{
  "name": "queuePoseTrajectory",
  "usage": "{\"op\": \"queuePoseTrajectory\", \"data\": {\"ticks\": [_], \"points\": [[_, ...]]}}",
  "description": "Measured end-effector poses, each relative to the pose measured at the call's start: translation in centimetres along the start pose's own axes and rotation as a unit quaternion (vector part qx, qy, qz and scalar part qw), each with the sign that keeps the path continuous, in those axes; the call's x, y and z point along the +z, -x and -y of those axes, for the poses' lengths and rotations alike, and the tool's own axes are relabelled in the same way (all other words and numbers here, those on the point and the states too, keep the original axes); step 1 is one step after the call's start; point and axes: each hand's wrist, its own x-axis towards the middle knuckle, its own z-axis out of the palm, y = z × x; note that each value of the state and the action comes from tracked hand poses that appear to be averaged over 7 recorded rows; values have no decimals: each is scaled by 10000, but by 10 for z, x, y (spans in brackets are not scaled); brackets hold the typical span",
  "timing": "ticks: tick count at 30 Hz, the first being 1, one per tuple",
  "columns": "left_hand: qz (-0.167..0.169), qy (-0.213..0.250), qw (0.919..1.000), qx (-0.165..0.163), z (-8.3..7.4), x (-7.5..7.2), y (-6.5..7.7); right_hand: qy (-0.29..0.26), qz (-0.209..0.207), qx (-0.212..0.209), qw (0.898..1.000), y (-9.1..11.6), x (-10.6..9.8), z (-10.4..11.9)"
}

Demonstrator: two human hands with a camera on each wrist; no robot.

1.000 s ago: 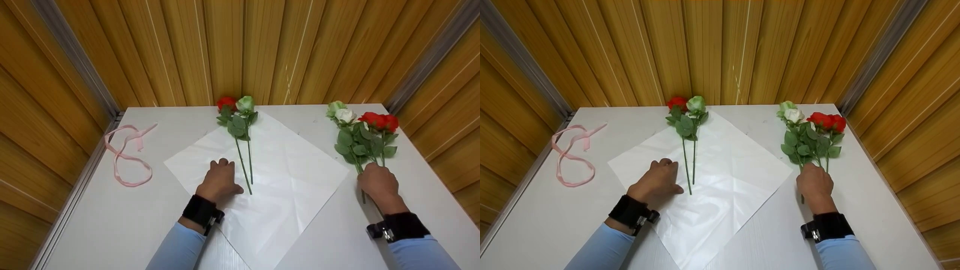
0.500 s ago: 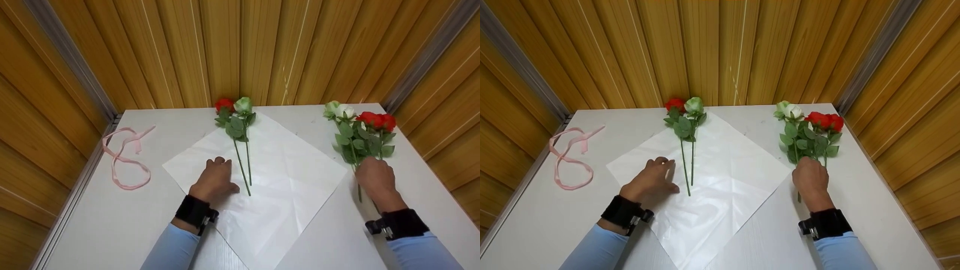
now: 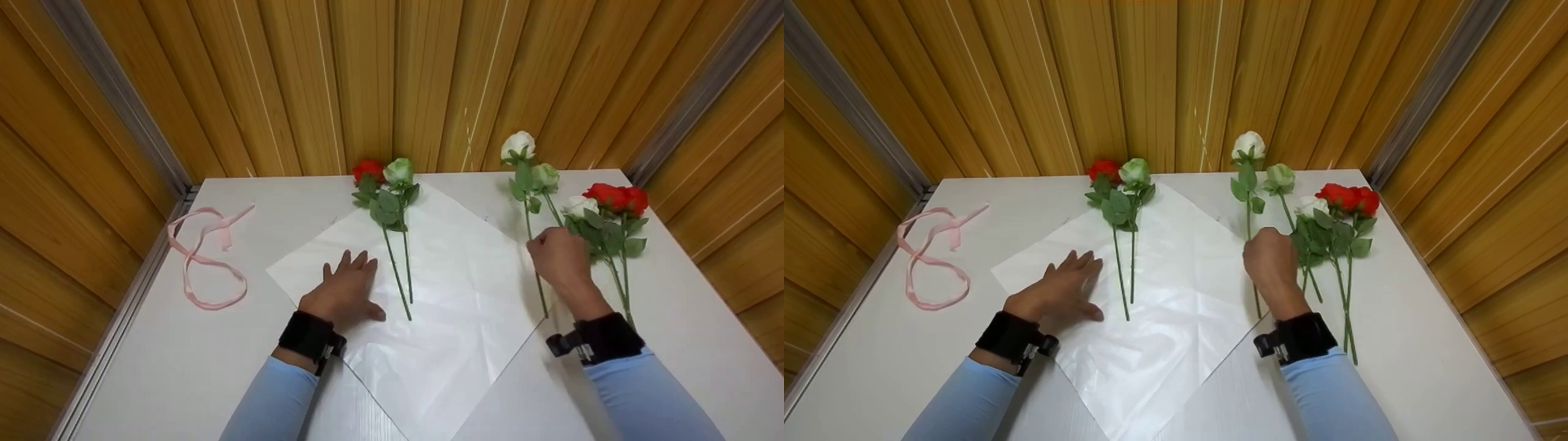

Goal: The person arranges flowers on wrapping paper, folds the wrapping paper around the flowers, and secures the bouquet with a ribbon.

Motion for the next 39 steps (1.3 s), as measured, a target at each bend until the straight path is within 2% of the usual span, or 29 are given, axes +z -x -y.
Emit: {"op": "queuePoseTrajectory", "data": {"ticks": [3, 8, 14, 18, 23, 27, 39], "points": [[118, -17, 9999, -61, -1, 1, -1, -704, 186, 246, 9970, -7, 16, 24], [248, 66, 9996, -121, -3, 2, -5, -1779, 559, 733, 9797, -15, 48, 61], [257, -25, 9996, -108, -5, 4, -7, -2341, 761, 921, 9648, -15, 89, 89], [282, -33, 9995, -138, -7, 4, -8, -2417, 888, 1040, 9607, -15, 109, 98], [303, -69, 9993, -192, -7, 4, -9, -2113, 913, 1075, 9672, -16, 126, 106], [290, -110, 9993, -228, -7, 4, -10, -1938, 961, 1075, 9704, -16, 135, 111], [228, -181, 9994, -208, -6, 5, -12, -1992, 1018, 1048, 9690, -15, 150, 113]]}}
